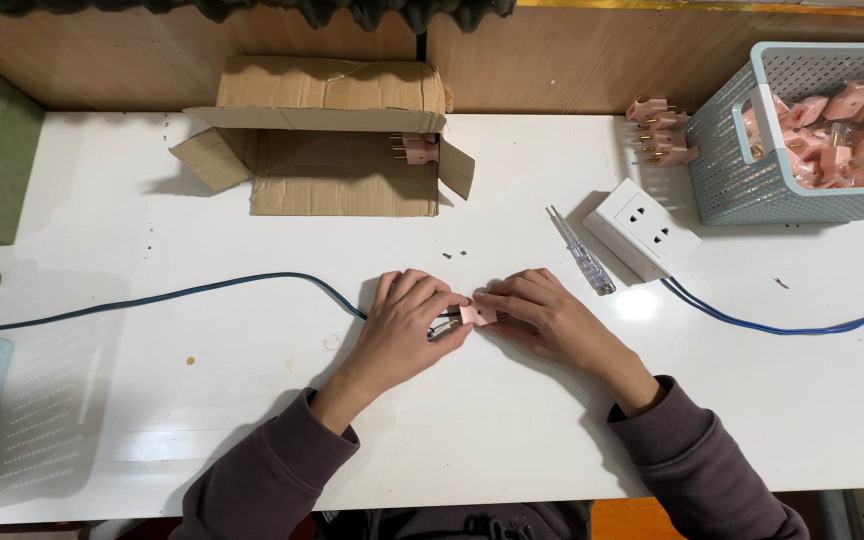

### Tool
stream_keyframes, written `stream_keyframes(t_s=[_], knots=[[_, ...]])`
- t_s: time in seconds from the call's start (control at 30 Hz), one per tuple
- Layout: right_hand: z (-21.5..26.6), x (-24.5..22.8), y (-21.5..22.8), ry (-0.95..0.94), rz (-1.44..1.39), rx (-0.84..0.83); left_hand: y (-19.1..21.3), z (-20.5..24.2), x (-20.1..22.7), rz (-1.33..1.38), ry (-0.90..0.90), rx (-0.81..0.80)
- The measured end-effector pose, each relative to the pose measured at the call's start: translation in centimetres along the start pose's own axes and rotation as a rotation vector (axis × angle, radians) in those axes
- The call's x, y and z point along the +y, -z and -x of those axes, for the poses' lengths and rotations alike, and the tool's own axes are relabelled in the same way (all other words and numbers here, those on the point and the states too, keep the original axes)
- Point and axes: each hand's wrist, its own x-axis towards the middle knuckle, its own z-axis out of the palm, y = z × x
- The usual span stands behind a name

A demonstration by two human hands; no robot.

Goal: The person assembles a pink electrical plug by inserting metal prongs and tightening them with a screwdriver. They handle multiple plug components and place the finished plug into a cardboard box.

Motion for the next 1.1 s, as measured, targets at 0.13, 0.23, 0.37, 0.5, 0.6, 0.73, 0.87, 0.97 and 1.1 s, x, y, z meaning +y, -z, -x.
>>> stream_keyframes(t_s=[0.13, 0.23, 0.37, 0.5, 0.6, 0.73, 0.87, 0.97, 1.1], knots=[[0.1, 0.0, -0.3, -0.014, -0.051, 0.048, 0.3, -0.1, 0.3, 0.055, -0.005, 0.023], [-0.2, -0.4, -0.3, -0.025, -0.077, 0.081, -0.1, 0.0, 0.1, 0.073, 0.004, 0.046], [-0.4, -0.5, 0.0, -0.076, -0.17, 0.11, 0.0, 0.2, 0.1, 0.135, 0.049, 0.01], [-0.5, -0.8, -0.3, -0.052, -0.146, 0.11, 0.6, 0.0, 0.5, 0.271, 0.137, -0.022], [-0.8, -1.3, -0.1, -0.025, -0.16, 0.148, 2.7, -0.5, 1.9, 0.47, 0.273, -0.08], [-1.3, -0.5, 0.5, -0.07, -0.211, 0.198, 3.1, -0.5, 1.9, 0.733, 0.409, -0.07], [-2.3, 2.8, -0.7, -0.25, -0.027, 0.326, 3.1, -0.5, 1.7, 0.831, 0.496, -0.048], [-2.7, 4.5, -3.3, -0.318, 0.03, 0.266, 3.7, -0.6, 2.1, 0.872, 0.543, -0.033], [-4.5, 2.9, -4.2, -0.361, 0.063, 0.236, 4.3, -0.9, 1.8, 0.907, 0.583, -0.042]])
